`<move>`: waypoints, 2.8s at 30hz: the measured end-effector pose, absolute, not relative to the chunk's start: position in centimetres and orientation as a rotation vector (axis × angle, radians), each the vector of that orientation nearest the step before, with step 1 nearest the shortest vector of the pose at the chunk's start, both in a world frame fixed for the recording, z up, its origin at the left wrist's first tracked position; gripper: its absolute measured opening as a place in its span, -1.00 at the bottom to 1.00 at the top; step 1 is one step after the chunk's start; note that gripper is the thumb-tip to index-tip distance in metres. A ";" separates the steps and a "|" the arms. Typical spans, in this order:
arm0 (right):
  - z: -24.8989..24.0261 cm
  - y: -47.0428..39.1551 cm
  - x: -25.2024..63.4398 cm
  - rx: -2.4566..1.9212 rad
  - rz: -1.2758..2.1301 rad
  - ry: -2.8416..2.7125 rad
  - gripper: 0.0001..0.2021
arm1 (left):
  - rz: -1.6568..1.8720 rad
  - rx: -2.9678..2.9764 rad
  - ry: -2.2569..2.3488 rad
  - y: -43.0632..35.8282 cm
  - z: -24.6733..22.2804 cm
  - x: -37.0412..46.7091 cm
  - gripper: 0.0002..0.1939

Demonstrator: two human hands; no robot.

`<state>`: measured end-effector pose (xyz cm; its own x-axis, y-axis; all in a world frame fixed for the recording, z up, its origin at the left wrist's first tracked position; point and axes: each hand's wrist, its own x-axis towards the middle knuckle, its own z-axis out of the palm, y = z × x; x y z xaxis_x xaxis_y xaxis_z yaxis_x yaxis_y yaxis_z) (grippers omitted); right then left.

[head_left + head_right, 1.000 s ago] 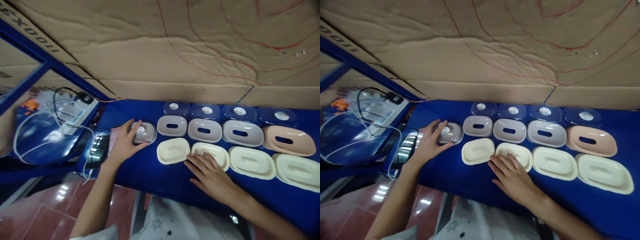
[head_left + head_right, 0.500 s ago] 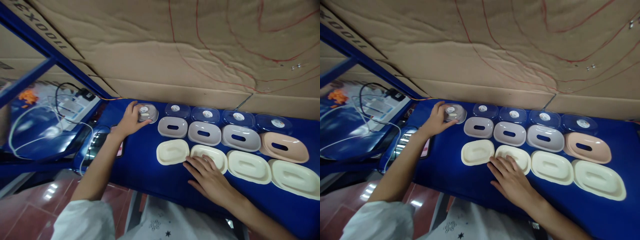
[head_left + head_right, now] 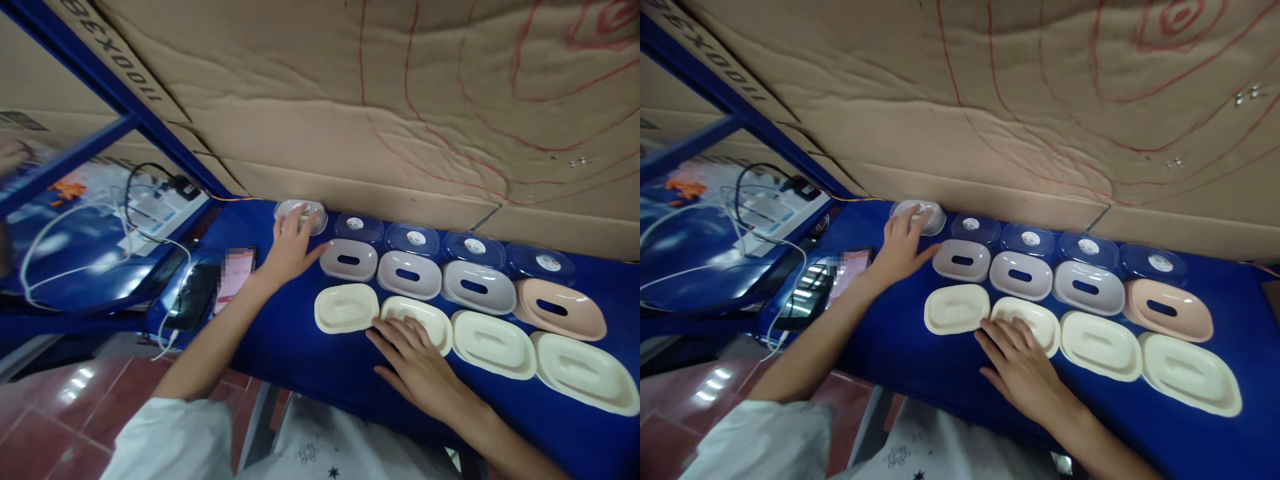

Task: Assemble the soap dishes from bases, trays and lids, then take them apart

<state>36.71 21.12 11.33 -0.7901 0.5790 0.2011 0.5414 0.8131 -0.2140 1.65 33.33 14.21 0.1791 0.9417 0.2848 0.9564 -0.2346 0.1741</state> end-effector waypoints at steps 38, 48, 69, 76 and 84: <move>11.6 21.4 36.6 -0.801 0.223 -2.763 -0.59 | -0.456 -2.853 -1.735 29.7 13.3 4.2 -0.21; 11.5 21.7 37.1 -0.824 0.197 -2.751 -0.60 | -0.694 -2.801 -1.862 30.8 15.4 2.3 -0.14; 11.7 22.2 37.1 -0.862 0.187 -2.719 -0.60 | -0.470 -2.926 -1.690 22.3 14.4 3.8 -0.10; 11.8 22.2 37.1 -0.857 0.196 -2.693 -0.64 | -0.381 -2.947 -1.726 22.3 13.7 4.1 -0.09; 11.8 22.1 37.1 -0.835 0.196 -2.684 -0.67 | -0.525 -2.932 -1.658 27.2 16.6 4.5 -0.23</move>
